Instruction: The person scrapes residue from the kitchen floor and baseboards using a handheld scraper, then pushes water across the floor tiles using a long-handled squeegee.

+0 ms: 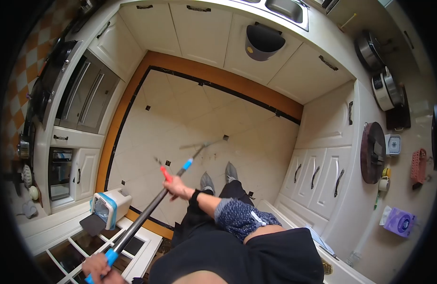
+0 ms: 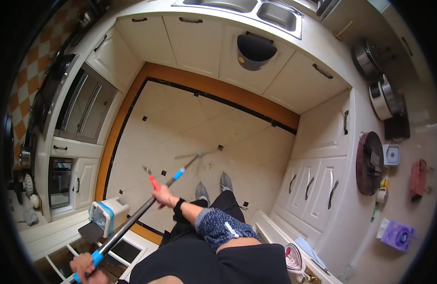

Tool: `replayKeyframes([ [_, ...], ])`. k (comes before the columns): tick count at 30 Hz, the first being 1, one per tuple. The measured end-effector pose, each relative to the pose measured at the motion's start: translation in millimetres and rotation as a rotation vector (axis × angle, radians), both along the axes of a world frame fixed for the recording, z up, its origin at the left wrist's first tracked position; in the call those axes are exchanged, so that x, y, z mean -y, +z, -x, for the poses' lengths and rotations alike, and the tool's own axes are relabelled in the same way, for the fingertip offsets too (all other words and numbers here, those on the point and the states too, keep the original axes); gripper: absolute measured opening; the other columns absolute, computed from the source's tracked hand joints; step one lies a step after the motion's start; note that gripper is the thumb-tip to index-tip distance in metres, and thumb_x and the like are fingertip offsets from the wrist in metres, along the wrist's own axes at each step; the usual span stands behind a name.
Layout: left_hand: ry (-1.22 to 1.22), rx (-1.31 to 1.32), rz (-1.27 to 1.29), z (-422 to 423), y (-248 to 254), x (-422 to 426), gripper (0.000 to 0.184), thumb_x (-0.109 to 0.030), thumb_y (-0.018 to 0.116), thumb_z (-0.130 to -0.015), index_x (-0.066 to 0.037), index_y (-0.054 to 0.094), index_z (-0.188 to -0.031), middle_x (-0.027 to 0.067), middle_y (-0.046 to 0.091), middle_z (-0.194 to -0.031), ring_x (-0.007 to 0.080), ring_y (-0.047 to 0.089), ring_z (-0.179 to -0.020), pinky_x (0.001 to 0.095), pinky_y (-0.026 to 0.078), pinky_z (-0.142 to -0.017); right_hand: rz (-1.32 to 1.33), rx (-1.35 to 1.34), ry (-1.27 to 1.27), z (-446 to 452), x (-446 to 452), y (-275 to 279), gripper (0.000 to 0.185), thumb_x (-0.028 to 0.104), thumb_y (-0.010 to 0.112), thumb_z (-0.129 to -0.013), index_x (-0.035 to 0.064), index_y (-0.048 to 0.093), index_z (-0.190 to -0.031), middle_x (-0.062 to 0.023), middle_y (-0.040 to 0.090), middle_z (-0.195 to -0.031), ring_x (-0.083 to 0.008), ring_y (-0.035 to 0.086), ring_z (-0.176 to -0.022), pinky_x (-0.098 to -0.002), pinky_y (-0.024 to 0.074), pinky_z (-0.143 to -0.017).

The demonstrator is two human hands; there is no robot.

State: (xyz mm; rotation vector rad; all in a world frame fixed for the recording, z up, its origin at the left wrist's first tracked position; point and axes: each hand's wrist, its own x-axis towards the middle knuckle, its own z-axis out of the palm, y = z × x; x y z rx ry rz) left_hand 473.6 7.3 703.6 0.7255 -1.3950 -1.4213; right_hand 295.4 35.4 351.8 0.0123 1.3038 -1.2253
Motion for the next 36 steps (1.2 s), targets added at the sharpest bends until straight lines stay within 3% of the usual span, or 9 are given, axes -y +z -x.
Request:
replayKeyframes([
  [2,-0.069,-0.027,-0.064,0,-37,3,0.026,-0.015,0.056,-0.084,-0.011,0.038,-0.066,0.0009,0.038,-0.061,0.0127,0.038,-0.058,0.0277,0.033,-0.063,-0.058,-0.127,-0.066,31,-1,-25,0.016,0.015,0.053,-0.079,0.0040,0.053,-0.090,-0.0069,0.053,-0.066,-0.0236,0.059,-0.057,-0.0429,0.0558,-0.041],
  [4,-0.130,0.086,-0.124,8,-54,5,0.025,-0.014,0.050,-0.089,-0.012,0.036,-0.069,0.0014,0.032,-0.067,0.0129,0.034,-0.065,0.0287,0.031,-0.070,-0.117,-0.221,-0.037,67,-17,-28,0.017,0.015,0.052,-0.078,0.0053,0.053,-0.091,-0.0068,0.053,-0.068,-0.0250,0.059,-0.058,-0.0450,0.0562,-0.042],
  [9,-0.213,0.094,-0.190,59,-64,3,0.023,-0.016,0.054,-0.085,-0.010,0.039,-0.068,0.0020,0.038,-0.062,0.0143,0.040,-0.058,0.0322,0.036,-0.068,-0.204,-0.093,-0.180,89,-111,-43,0.016,0.019,0.053,-0.081,0.0083,0.050,-0.092,-0.0038,0.051,-0.067,-0.0162,0.052,-0.050,-0.0377,0.0555,-0.043],
  [12,-0.563,-0.028,-0.160,96,-65,-4,0.025,-0.014,0.062,-0.077,-0.006,0.045,-0.060,0.0050,0.048,-0.053,0.0171,0.045,-0.047,0.0339,0.039,-0.055,-0.257,0.030,-0.386,91,-163,-37,0.011,0.017,0.053,-0.084,0.0088,0.049,-0.090,-0.0025,0.051,-0.066,-0.0118,0.049,-0.048,-0.0358,0.0542,-0.042],
  [17,-1.102,-0.051,-0.069,159,-62,-15,0.027,-0.003,0.062,-0.071,-0.002,0.043,-0.052,0.0076,0.048,-0.049,0.0249,0.050,-0.045,0.0355,0.044,-0.052,-0.181,-0.053,-0.655,147,-186,-52,0.008,0.011,0.052,-0.085,0.0099,0.049,-0.093,-0.0015,0.046,-0.055,-0.0122,0.046,-0.040,-0.0323,0.0497,-0.040],
  [22,-0.994,0.064,0.107,164,-58,-18,0.019,-0.003,0.061,-0.066,-0.002,0.045,-0.055,0.0069,0.050,-0.052,0.0236,0.051,-0.047,0.0355,0.045,-0.054,-0.108,-0.038,-0.487,207,-98,-52,0.014,0.017,0.057,-0.083,0.0134,0.053,-0.096,0.0020,0.049,-0.065,-0.0099,0.046,-0.044,-0.0331,0.0510,-0.043],
  [26,-0.647,0.107,0.157,145,-69,-24,0.020,-0.008,0.063,-0.068,-0.003,0.047,-0.056,0.0066,0.052,-0.052,0.0219,0.050,-0.047,0.0352,0.045,-0.056,-0.022,-0.119,-0.272,204,-12,-57,0.014,0.015,0.053,-0.083,0.0104,0.050,-0.096,-0.0009,0.050,-0.066,-0.0117,0.050,-0.045,-0.0354,0.0550,-0.043],
  [31,-0.062,0.082,0.171,86,-66,-51,0.025,-0.012,0.066,-0.072,-0.007,0.045,-0.060,0.0036,0.048,-0.050,0.0165,0.044,-0.042,0.0309,0.036,-0.050,0.067,-0.055,0.081,127,40,-59,0.013,0.018,0.054,-0.083,0.0116,0.051,-0.094,0.0000,0.047,-0.065,-0.0116,0.048,-0.049,-0.0397,0.0547,-0.040],
  [36,0.080,0.149,0.141,29,0,-90,0.027,-0.013,0.056,-0.080,-0.012,0.036,-0.062,0.0007,0.036,-0.054,0.0127,0.033,-0.050,0.0302,0.028,-0.055,0.118,0.162,0.324,13,6,-21,0.012,0.022,0.053,-0.085,0.0123,0.049,-0.091,-0.0011,0.048,-0.063,-0.0111,0.047,-0.047,-0.0377,0.0510,-0.036],
])
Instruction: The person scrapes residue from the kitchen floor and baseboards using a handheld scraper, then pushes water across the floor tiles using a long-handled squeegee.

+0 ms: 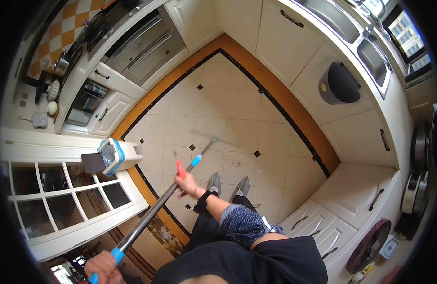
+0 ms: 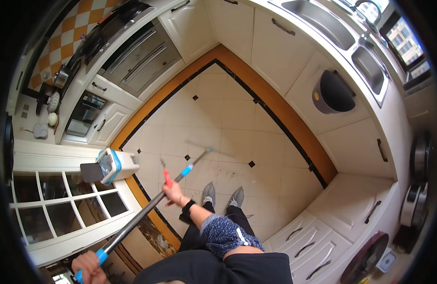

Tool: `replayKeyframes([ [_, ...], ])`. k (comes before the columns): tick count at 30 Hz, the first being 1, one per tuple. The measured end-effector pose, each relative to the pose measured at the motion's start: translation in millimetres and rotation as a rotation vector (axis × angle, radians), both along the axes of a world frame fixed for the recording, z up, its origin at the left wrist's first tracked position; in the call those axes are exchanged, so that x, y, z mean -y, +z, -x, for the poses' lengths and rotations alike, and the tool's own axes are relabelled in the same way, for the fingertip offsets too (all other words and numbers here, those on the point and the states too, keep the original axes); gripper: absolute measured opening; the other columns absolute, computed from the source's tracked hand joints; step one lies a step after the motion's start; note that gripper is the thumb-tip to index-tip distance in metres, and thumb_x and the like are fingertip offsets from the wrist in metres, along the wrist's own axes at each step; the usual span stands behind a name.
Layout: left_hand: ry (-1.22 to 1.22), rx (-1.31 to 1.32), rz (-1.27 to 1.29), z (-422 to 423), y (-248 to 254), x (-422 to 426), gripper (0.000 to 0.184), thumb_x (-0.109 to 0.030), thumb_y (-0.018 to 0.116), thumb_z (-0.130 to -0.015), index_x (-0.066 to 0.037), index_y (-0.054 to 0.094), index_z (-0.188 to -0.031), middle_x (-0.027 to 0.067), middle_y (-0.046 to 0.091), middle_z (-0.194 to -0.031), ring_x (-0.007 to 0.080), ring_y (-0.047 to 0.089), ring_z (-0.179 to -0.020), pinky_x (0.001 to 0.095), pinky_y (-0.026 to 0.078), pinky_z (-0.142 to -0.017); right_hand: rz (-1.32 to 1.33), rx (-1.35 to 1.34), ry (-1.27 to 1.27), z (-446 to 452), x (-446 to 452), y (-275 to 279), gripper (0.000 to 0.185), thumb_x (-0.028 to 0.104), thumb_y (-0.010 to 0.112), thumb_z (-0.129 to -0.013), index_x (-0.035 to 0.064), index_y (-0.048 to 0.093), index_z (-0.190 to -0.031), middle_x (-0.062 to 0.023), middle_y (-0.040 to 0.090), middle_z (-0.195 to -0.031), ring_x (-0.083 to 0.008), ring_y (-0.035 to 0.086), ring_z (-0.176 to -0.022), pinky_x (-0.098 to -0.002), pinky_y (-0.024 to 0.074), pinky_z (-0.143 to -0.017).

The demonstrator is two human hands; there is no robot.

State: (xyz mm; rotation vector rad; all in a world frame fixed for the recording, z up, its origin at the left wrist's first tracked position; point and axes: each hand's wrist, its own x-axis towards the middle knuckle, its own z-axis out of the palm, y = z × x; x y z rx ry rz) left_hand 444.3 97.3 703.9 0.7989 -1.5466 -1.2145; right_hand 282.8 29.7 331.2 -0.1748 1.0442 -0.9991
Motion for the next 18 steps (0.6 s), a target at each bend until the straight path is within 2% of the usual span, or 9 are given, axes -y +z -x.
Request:
replayKeyframes([
  [2,0.159,-0.027,-0.009,-9,21,-23,0.028,-0.013,0.054,-0.081,-0.012,0.035,-0.061,0.0008,0.035,-0.055,0.0134,0.033,-0.052,0.0309,0.028,-0.057,-0.029,0.062,0.134,-36,-19,13,0.015,0.022,0.054,-0.085,0.0097,0.050,-0.091,-0.0033,0.052,-0.065,-0.0118,0.051,-0.049,-0.0350,0.0516,-0.035],
  [4,0.358,-0.060,-0.029,-11,29,-43,0.028,-0.013,0.053,-0.082,-0.012,0.034,-0.061,0.0009,0.034,-0.056,0.0141,0.033,-0.054,0.0316,0.028,-0.059,-0.072,-0.105,0.269,-60,-27,28,0.022,0.022,0.055,-0.084,0.0036,0.054,-0.097,-0.0059,0.055,-0.067,-0.0169,0.058,-0.055,-0.0345,0.0537,-0.038],
  [6,0.541,-0.096,-0.075,-8,24,-56,0.028,-0.012,0.051,-0.082,-0.013,0.033,-0.061,0.0010,0.033,-0.057,0.0149,0.034,-0.056,0.0323,0.029,-0.061,0.032,-0.218,0.291,-60,-31,27,0.025,0.021,0.056,-0.082,-0.0012,0.056,-0.093,-0.0102,0.058,-0.067,-0.0202,0.060,-0.053,-0.0350,0.0541,-0.039],
  [9,0.719,-0.179,-0.176,0,5,-64,0.030,-0.012,0.050,-0.083,-0.013,0.032,-0.059,0.0011,0.034,-0.059,0.0158,0.034,-0.059,0.0332,0.029,-0.064,0.052,-0.407,0.330,-20,-26,10,0.026,0.022,0.056,-0.081,-0.0031,0.058,-0.089,-0.0161,0.062,-0.068,-0.0262,0.065,-0.053,-0.0357,0.0551,-0.043],
  [11,0.783,-0.229,-0.261,10,-13,-59,0.029,-0.013,0.052,-0.082,-0.013,0.036,-0.058,0.0006,0.038,-0.060,0.0161,0.039,-0.061,0.0345,0.031,-0.067,-0.012,-0.416,0.342,16,-29,-4,0.029,0.023,0.055,-0.081,-0.0015,0.057,-0.097,-0.0150,0.063,-0.072,-0.0237,0.065,-0.055,-0.0353,0.0555,-0.043],
  [12,0.772,-0.231,-0.278,14,-21,-55,0.029,-0.013,0.052,-0.082,-0.013,0.036,-0.058,0.0006,0.038,-0.060,0.0161,0.039,-0.061,0.0345,0.031,-0.067,-0.080,-0.432,0.292,33,-35,-8,0.029,0.023,0.056,-0.079,0.0008,0.061,-0.097,-0.0195,0.065,-0.077,-0.0289,0.067,-0.062,-0.0367,0.0557,-0.046],
  [14,0.534,-0.276,-0.287,23,-35,-44,0.031,-0.014,0.050,-0.088,-0.013,0.032,-0.064,0.0004,0.033,-0.059,0.0116,0.032,-0.055,0.0289,0.027,-0.059,-0.086,-0.487,0.208,58,-52,-34,0.030,0.022,0.055,-0.078,0.0012,0.059,-0.099,-0.0169,0.064,-0.075,-0.0273,0.067,-0.066,-0.0371,0.0552,-0.044],
  [15,0.327,-0.232,-0.289,26,-36,-39,0.031,-0.011,0.042,-0.092,-0.014,0.029,-0.065,0.0002,0.031,-0.063,0.0115,0.030,-0.059,0.0286,0.027,-0.063,-0.095,-0.477,0.137,74,-62,-33,0.030,0.022,0.055,-0.078,0.0020,0.059,-0.100,-0.0140,0.062,-0.072,-0.0254,0.066,-0.064,-0.0375,0.0544,-0.042],
  [18,0.249,-0.192,-0.325,53,-46,-26,0.026,-0.013,0.049,-0.086,-0.012,0.032,-0.067,0.0004,0.034,-0.062,0.0113,0.032,-0.059,0.0279,0.027,-0.061,-0.168,-0.368,-0.037,121,-97,-27,0.022,0.021,0.054,-0.079,0.0050,0.056,-0.094,-0.0043,0.055,-0.065,-0.0146,0.056,-0.052,-0.0344,0.0512,-0.038],
])
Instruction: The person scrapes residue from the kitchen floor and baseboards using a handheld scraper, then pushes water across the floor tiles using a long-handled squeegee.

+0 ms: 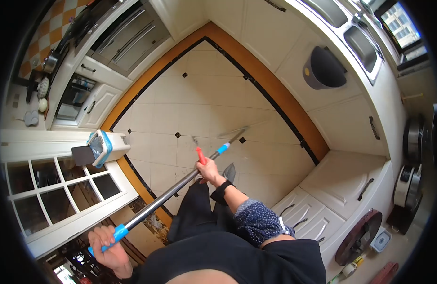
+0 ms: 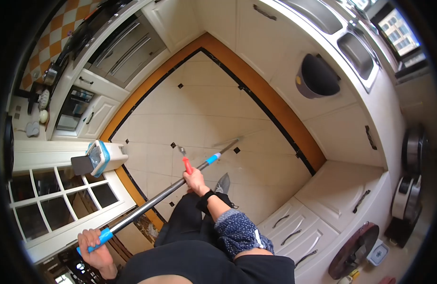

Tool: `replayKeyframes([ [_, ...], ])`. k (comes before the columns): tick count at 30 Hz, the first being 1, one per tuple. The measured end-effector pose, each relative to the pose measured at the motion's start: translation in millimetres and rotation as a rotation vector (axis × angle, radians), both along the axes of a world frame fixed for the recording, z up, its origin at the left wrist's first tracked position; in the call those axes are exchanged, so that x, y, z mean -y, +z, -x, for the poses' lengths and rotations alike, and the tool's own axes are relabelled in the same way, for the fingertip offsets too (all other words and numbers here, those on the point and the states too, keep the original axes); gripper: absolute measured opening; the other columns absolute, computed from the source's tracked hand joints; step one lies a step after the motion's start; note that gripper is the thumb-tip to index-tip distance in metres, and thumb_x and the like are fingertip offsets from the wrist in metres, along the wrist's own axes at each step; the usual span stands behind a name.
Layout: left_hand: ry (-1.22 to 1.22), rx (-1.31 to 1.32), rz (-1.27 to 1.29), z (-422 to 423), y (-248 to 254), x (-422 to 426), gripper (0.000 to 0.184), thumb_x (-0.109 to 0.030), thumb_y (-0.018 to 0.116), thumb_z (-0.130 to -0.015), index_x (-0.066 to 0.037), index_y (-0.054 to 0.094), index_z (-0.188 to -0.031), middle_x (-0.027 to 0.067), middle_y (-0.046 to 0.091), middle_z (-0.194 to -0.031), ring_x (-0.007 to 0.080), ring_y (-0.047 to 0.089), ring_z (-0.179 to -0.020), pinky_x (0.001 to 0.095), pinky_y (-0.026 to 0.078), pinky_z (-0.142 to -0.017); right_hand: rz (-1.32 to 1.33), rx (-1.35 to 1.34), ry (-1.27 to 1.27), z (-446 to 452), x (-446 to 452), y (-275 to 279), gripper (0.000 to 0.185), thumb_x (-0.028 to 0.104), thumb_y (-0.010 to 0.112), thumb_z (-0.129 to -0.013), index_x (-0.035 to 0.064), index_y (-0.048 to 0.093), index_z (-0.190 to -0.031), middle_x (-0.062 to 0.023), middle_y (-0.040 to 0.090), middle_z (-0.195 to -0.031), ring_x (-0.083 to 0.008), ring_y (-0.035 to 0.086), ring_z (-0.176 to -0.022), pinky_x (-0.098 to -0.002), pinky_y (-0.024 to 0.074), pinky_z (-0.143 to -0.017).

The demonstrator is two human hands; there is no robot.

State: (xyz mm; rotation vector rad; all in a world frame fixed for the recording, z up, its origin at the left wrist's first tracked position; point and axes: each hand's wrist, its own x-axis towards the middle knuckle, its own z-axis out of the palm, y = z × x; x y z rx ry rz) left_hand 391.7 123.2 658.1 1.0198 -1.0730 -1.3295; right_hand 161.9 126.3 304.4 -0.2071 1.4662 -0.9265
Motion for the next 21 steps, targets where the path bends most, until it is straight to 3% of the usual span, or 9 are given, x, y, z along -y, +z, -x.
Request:
replayKeyframes([
  [4,-0.216,0.014,-0.026,40,-25,14,0.027,-0.017,0.052,-0.085,-0.013,0.033,-0.067,0.0005,0.035,-0.059,0.0119,0.033,-0.056,0.0294,0.029,-0.061,-0.042,0.018,-0.239,42,-59,-18,0.016,0.020,0.056,-0.081,0.0067,0.055,-0.090,-0.0013,0.053,-0.064,-0.0123,0.052,-0.049,-0.0322,0.0511,-0.040],
  [6,-0.338,0.014,-0.019,62,-36,22,0.025,-0.018,0.054,-0.083,-0.012,0.036,-0.067,0.0010,0.038,-0.058,0.0132,0.037,-0.052,0.0305,0.034,-0.061,0.033,-0.012,-0.498,52,-88,-40,0.013,0.020,0.055,-0.083,0.0087,0.054,-0.090,-0.0002,0.051,-0.063,-0.0106,0.049,-0.048,-0.0311,0.0516,-0.040],
  [8,-0.559,-0.005,-0.001,87,-33,36,0.026,-0.019,0.055,-0.084,-0.012,0.037,-0.066,0.0004,0.037,-0.055,0.0123,0.037,-0.050,0.0307,0.035,-0.063,-0.025,0.101,-0.652,56,-107,-14,0.013,0.023,0.054,-0.087,0.0112,0.052,-0.094,-0.0001,0.049,-0.065,-0.0077,0.046,-0.046,-0.0310,0.0511,-0.039],
  [12,-0.921,-0.160,0.041,127,-23,78,0.027,-0.014,0.062,-0.074,-0.008,0.041,-0.059,0.0037,0.046,-0.047,0.0160,0.043,-0.040,0.0313,0.037,-0.048,0.013,0.224,-0.907,42,-126,-3,0.014,0.021,0.054,-0.090,0.0101,0.051,-0.098,-0.0012,0.051,-0.066,-0.0096,0.048,-0.044,-0.0329,0.0536,-0.042],
  [14,-1.116,-0.209,0.022,152,-21,86,0.035,-0.014,0.068,-0.071,-0.006,0.042,-0.049,0.0047,0.047,-0.045,0.0181,0.044,-0.038,0.0309,0.038,-0.044,0.022,0.188,-1.072,39,-139,-3,0.017,0.025,0.058,-0.089,0.0130,0.052,-0.100,0.0000,0.052,-0.064,-0.0107,0.050,-0.047,-0.0340,0.0540,-0.046],
  [16,-1.380,-0.291,0.023,177,-24,81,0.032,-0.008,0.067,-0.073,-0.004,0.045,-0.050,0.0055,0.046,-0.046,0.0196,0.045,-0.040,0.0321,0.038,-0.045,0.058,0.078,-1.265,47,-148,6,0.016,0.023,0.058,-0.089,0.0137,0.052,-0.100,0.0010,0.050,-0.063,-0.0124,0.050,-0.047,-0.0340,0.0525,-0.045],
  [17,-1.525,-0.335,0.061,195,-23,76,0.031,-0.003,0.065,-0.074,-0.003,0.044,-0.051,0.0064,0.047,-0.048,0.0215,0.047,-0.044,0.0338,0.039,-0.047,0.050,-0.089,-1.341,52,-156,-28,0.014,0.022,0.057,-0.089,0.0147,0.053,-0.100,0.0014,0.048,-0.063,-0.0138,0.052,-0.048,-0.0333,0.0509,-0.045],
  [21,-1.652,-0.266,0.129,201,-30,92,0.027,0.000,0.063,-0.072,-0.002,0.045,-0.053,0.0079,0.048,-0.051,0.0243,0.049,-0.047,0.0360,0.042,-0.050,-0.023,0.025,-1.285,86,-142,-4,0.009,0.023,0.056,-0.089,0.0176,0.052,-0.095,0.0018,0.048,-0.062,-0.0139,0.053,-0.049,-0.0343,0.0517,-0.046],
])
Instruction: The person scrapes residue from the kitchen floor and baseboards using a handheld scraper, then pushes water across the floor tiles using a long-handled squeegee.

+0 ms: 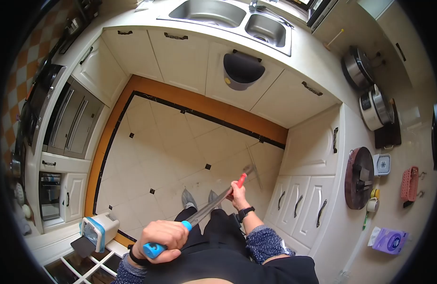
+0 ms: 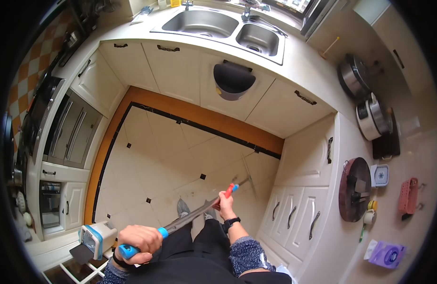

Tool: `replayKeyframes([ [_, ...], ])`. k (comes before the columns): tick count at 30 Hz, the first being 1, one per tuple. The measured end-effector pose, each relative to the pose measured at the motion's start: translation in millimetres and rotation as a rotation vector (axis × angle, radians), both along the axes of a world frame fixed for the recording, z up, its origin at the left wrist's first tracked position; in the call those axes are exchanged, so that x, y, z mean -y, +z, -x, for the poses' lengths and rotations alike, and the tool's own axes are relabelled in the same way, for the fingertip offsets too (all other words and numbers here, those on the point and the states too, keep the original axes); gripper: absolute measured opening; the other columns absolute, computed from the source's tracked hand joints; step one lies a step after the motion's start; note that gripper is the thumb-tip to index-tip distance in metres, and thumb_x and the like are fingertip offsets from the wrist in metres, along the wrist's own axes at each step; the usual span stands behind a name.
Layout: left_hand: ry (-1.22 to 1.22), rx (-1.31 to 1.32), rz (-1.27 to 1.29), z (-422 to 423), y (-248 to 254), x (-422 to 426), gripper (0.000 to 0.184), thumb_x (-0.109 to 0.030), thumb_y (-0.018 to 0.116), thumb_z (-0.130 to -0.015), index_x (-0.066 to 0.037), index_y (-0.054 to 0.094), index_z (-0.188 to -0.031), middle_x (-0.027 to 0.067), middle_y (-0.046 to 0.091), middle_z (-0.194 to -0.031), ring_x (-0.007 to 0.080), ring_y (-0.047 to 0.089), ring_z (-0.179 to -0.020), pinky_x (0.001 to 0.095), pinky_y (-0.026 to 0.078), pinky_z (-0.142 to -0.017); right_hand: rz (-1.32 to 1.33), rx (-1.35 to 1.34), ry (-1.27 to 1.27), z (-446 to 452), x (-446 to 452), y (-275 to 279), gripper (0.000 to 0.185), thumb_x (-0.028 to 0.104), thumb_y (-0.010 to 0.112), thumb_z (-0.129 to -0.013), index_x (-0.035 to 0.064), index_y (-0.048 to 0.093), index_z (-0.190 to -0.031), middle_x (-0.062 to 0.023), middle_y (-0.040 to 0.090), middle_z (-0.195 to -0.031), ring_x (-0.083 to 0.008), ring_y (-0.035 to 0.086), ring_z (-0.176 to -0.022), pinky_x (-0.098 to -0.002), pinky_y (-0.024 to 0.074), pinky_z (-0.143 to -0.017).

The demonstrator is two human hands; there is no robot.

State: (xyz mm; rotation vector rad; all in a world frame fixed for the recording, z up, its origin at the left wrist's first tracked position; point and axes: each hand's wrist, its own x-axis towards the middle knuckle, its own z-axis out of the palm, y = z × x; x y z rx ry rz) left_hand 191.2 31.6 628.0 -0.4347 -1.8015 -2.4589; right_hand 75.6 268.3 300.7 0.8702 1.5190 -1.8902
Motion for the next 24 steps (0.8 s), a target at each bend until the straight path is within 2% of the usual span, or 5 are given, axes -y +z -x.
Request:
replayKeyframes([
  [11,0.374,0.037,0.213,-114,73,154,0.030,-0.011,0.068,-0.071,-0.012,0.046,-0.050,-0.0019,0.049,-0.042,0.0113,0.047,-0.033,0.0229,0.045,-0.040,0.324,0.174,0.622,-72,206,33,0.022,0.033,0.054,-0.091,0.0142,0.047,-0.099,0.0007,0.052,-0.065,-0.0058,0.050,-0.045,-0.0314,0.0527,-0.040],
  [13,0.505,0.128,0.160,-130,93,150,0.029,-0.019,0.074,-0.071,-0.010,0.047,-0.064,-0.0005,0.051,-0.057,0.0124,0.052,-0.051,0.0271,0.051,-0.062,0.417,0.195,0.697,-81,224,40,0.025,0.036,0.055,-0.091,0.0141,0.047,-0.100,0.0018,0.050,-0.063,-0.0060,0.049,-0.044,-0.0294,0.0508,-0.038],
  [16,0.732,0.059,0.172,-116,106,123,0.022,-0.017,0.056,-0.082,-0.012,0.043,-0.065,0.0007,0.039,-0.059,0.0155,0.047,-0.058,0.0318,0.036,-0.061,0.552,0.222,0.814,-70,224,33,0.027,0.037,0.058,-0.090,0.0135,0.048,-0.099,0.0025,0.047,-0.063,-0.0056,0.047,-0.044,-0.0272,0.0501,-0.039],
  [21,1.142,0.259,0.357,-99,5,118,0.062,-0.054,0.077,-0.066,-0.011,0.038,-0.086,0.0013,0.037,-0.082,0.0152,0.042,-0.080,0.0461,0.030,-0.106,0.349,0.197,0.507,-18,153,-89,0.033,0.036,0.065,-0.086,0.0131,0.046,-0.101,0.0024,0.045,-0.063,-0.0057,0.044,-0.041,-0.0235,0.0466,-0.036],
  [24,1.086,0.380,0.368,-42,-84,94,0.053,-0.048,0.073,-0.074,-0.011,0.036,-0.082,0.0025,0.038,-0.079,0.0164,0.042,-0.076,0.0466,0.029,-0.106,-0.057,0.235,0.520,28,90,-211,0.041,0.033,0.059,-0.087,0.0100,0.043,-0.117,-0.0040,0.051,-0.066,-0.0145,0.050,-0.041,-0.0289,0.0435,-0.034],
])
